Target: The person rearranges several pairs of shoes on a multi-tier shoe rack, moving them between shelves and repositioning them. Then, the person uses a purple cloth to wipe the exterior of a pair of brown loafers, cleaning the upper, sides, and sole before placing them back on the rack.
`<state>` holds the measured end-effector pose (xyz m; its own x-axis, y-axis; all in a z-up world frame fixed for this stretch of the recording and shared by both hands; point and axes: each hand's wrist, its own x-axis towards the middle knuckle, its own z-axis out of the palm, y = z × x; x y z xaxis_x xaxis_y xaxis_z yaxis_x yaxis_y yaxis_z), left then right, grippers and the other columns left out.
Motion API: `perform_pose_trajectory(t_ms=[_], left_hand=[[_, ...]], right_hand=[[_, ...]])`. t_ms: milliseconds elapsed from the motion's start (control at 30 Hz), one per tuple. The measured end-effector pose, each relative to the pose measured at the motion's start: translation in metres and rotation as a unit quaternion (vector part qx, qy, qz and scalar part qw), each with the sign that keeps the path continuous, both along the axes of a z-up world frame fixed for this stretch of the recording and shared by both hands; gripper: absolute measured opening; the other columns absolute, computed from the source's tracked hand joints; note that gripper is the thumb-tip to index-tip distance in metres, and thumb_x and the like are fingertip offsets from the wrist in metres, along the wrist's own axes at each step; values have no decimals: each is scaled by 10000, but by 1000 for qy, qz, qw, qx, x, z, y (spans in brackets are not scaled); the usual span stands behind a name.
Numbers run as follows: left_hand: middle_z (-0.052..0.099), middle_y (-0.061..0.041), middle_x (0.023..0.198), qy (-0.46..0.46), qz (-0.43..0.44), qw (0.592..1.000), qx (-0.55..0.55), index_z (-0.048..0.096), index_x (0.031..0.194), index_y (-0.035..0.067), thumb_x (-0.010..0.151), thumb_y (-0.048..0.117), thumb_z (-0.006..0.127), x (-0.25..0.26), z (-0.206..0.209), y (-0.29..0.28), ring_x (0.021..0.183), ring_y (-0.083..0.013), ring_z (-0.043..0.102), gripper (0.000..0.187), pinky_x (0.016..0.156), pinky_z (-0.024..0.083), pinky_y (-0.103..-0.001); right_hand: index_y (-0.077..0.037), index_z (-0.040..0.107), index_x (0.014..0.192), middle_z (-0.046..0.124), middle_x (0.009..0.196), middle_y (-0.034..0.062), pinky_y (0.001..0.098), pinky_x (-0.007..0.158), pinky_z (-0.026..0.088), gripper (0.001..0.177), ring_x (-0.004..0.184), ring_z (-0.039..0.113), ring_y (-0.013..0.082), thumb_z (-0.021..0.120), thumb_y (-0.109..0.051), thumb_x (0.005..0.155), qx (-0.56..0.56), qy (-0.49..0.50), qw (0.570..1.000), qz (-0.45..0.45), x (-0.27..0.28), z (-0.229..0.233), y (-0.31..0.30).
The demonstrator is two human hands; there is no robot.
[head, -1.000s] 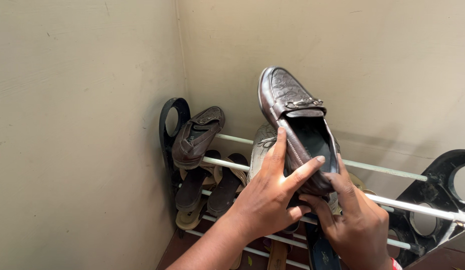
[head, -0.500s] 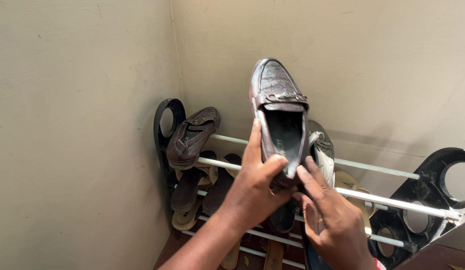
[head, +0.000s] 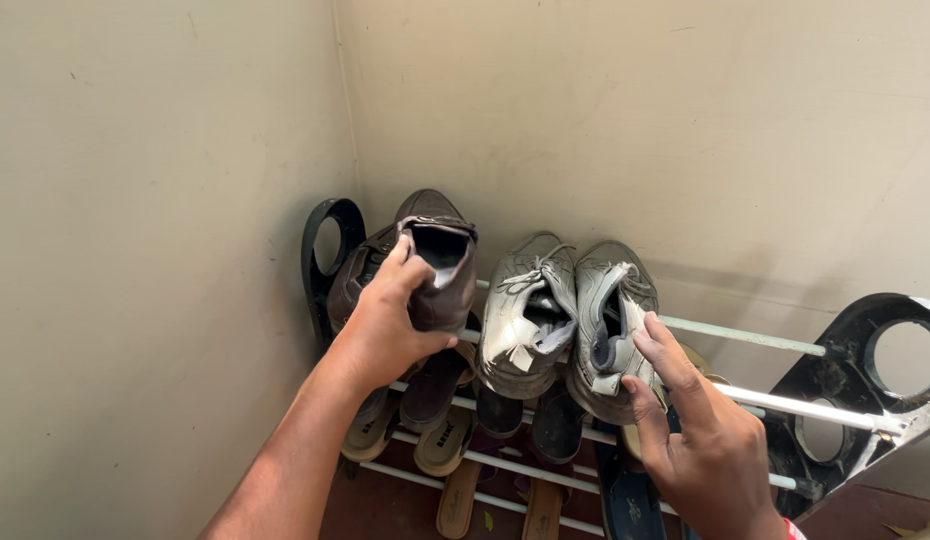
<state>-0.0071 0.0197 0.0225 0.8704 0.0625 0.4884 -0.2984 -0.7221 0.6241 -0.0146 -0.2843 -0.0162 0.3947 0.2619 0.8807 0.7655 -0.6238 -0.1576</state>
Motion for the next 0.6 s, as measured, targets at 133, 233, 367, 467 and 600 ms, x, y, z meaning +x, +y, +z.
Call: perform_pose_trajectory(t_ms=[133,233,367,467,600], left_hand=[[227,-173,1646,12,8,1000,6,599,1209,88,574,59,966,4,-4,5,1450,-338,397,733,1110,421,-391],[315,-139,1654,-21,-59,998,-7,625,1212,95,523,-25,914,0,-10,1,1438,-326,458,757,1090,469,-386],[249,-127,1667,37,-13,999,19,599,1222,100,588,9,931,2,-10,-6,1438,-348,415,722,1098,459,-396],[246,-113,1661,62,-13,998,30,602,1291,143,605,39,933,4,-10,-5,1446,-332,398,769,1109,446,-393],[261,-147,1640,49,-9,998,33,593,1245,108,612,53,947,9,-17,-2,1434,-349,398,727,1090,448,-404]], right_hand=[[-41,585,1337,679,1349,145,365,842,590,506,1072,741,307,743,-88,858,3,-6,1000,-1,1,1,-1],[-36,579,1340,684,1344,142,364,835,591,516,1058,743,300,745,-87,854,1,3,1000,0,0,-2,1],[-56,586,1329,686,1343,136,370,861,589,500,1094,736,308,741,-80,854,-1,0,1000,2,-1,-2,4],[-61,576,1342,684,1344,138,365,861,589,512,1090,737,305,741,-89,858,-5,2,1000,1,0,-1,4],[-62,576,1351,677,1354,148,382,824,583,548,1083,727,318,748,-168,843,-27,22,999,-26,4,-1,0]])
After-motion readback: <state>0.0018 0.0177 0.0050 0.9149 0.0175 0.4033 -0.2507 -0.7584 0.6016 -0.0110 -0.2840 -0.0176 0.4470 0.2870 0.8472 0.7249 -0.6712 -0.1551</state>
